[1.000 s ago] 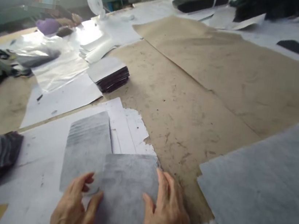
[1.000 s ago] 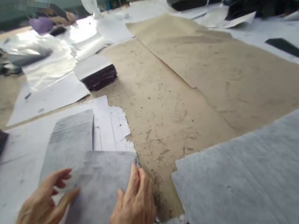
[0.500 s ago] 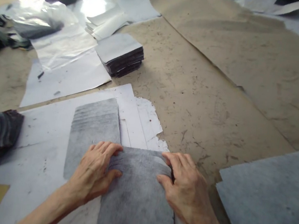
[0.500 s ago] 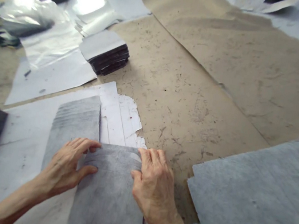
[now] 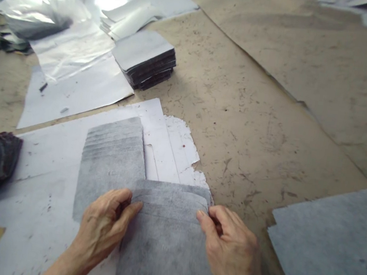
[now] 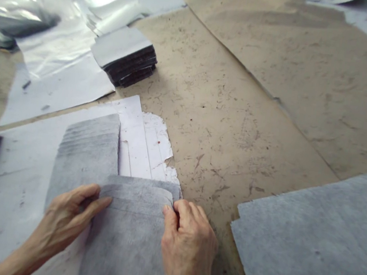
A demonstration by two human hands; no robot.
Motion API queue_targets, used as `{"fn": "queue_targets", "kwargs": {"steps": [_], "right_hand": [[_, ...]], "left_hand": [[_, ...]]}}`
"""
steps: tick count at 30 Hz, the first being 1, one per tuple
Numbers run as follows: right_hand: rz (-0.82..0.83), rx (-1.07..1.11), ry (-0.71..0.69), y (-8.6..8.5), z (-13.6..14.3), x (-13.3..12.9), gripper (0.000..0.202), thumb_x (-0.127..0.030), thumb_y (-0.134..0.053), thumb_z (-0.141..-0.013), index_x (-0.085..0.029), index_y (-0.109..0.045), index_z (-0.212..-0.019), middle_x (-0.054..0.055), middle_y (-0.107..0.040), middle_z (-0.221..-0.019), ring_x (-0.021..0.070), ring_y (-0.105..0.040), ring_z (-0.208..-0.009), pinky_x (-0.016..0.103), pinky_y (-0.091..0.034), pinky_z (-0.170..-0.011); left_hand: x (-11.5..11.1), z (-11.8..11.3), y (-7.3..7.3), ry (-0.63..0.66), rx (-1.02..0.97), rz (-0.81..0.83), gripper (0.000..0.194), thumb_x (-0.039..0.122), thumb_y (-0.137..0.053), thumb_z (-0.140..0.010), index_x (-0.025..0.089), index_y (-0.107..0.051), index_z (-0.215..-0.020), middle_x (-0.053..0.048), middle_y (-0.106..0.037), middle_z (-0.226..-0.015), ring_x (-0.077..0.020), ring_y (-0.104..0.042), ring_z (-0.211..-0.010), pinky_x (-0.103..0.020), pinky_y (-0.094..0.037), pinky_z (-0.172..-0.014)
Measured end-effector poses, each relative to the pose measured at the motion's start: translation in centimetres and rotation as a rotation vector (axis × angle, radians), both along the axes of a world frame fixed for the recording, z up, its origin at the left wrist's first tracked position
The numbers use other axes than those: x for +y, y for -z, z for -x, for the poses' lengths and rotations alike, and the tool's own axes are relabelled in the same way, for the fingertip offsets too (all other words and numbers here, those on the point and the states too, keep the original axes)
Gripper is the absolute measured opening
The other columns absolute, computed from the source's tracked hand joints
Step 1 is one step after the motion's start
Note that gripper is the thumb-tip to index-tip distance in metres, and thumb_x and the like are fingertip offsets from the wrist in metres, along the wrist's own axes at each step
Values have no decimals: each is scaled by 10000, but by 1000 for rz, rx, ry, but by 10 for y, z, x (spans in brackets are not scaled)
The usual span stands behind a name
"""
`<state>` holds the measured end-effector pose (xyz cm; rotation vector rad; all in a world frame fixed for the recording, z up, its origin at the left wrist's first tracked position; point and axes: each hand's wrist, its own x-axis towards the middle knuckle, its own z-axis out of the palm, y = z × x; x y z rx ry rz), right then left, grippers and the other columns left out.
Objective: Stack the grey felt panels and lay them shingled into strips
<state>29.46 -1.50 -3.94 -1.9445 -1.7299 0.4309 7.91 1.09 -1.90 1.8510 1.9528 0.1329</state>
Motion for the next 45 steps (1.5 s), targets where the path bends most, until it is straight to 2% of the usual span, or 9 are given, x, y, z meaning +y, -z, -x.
{"fn": "queue_targets", "kwargs": {"steps": [11,22,27,30,33,35,38,40,45], "right_hand": [[-23,-43,2,3,1,1,278,-307,-449,-812,-211,-434,-551,-15,-511,-526,131,-501,-532,243,-349,-518],[-94,-61,0,5,0,2,308,-342,-423,-827,-219,-430,-545,-31,-495,-497,120,-497,-482,239,-362,-482],[-72,-75,37,6,4,-1,280,-323,-438,-823,-212,-439,-567,-16,-505,-524,132,-504,-520,245,-373,-489],[-136,-170,82,4,6,-4,220,-344,-454,-830,-184,-524,-697,15,-555,-603,154,-522,-582,259,-394,-524],[-275,-283,41,0,1,-5,249,-341,-510,-815,-115,-567,-903,84,-616,-793,191,-545,-720,295,-428,-650],[-330,-311,-80,-2,-5,-4,273,-315,-541,-804,-103,-565,-974,97,-625,-886,201,-546,-786,311,-425,-720],[-339,-308,-237,-1,-10,1,239,-297,-488,-834,-128,-568,-984,66,-633,-914,187,-553,-801,297,-430,-703],[-301,-305,-246,-1,-11,5,253,-316,-414,-864,-139,-571,-952,56,-631,-881,180,-561,-784,288,-440,-643],[-165,-233,-183,0,-10,7,234,-356,-398,-862,-175,-543,-836,31,-584,-728,168,-558,-686,277,-453,-545]], "left_hand": [[11,-3,-5,-71,-5,177,321,426,-422,-718,199,-315,-518,39,-322,-494,-120,-359,-513,-245,-231,-527],[15,-9,-3,-166,54,211,314,418,-453,-672,194,-360,-471,33,-361,-457,-133,-390,-512,-265,-256,-546],[11,-5,2,-140,67,166,318,423,-477,-692,196,-390,-488,34,-384,-463,-132,-401,-498,-266,-267,-522],[0,-3,7,-127,64,-43,249,424,-538,-698,199,-479,-608,36,-448,-510,-132,-431,-508,-265,-319,-521],[-12,-1,10,-47,24,-392,245,344,-590,-712,182,-519,-882,2,-544,-693,-141,-482,-615,-277,-405,-593],[-14,0,9,84,6,-512,281,249,-576,-740,165,-498,-997,-41,-568,-842,-159,-507,-743,-299,-431,-683],[-10,1,7,277,20,-499,317,156,-528,-763,160,-476,-1076,-74,-567,-976,-189,-501,-874,-354,-419,-777],[-4,1,6,347,25,-435,297,146,-505,-768,164,-477,-1063,-69,-576,-962,-192,-503,-847,-362,-423,-747],[0,3,7,315,-15,-318,128,203,-517,-763,182,-495,-887,-10,-559,-731,-150,-512,-664,-291,-427,-595]]}}
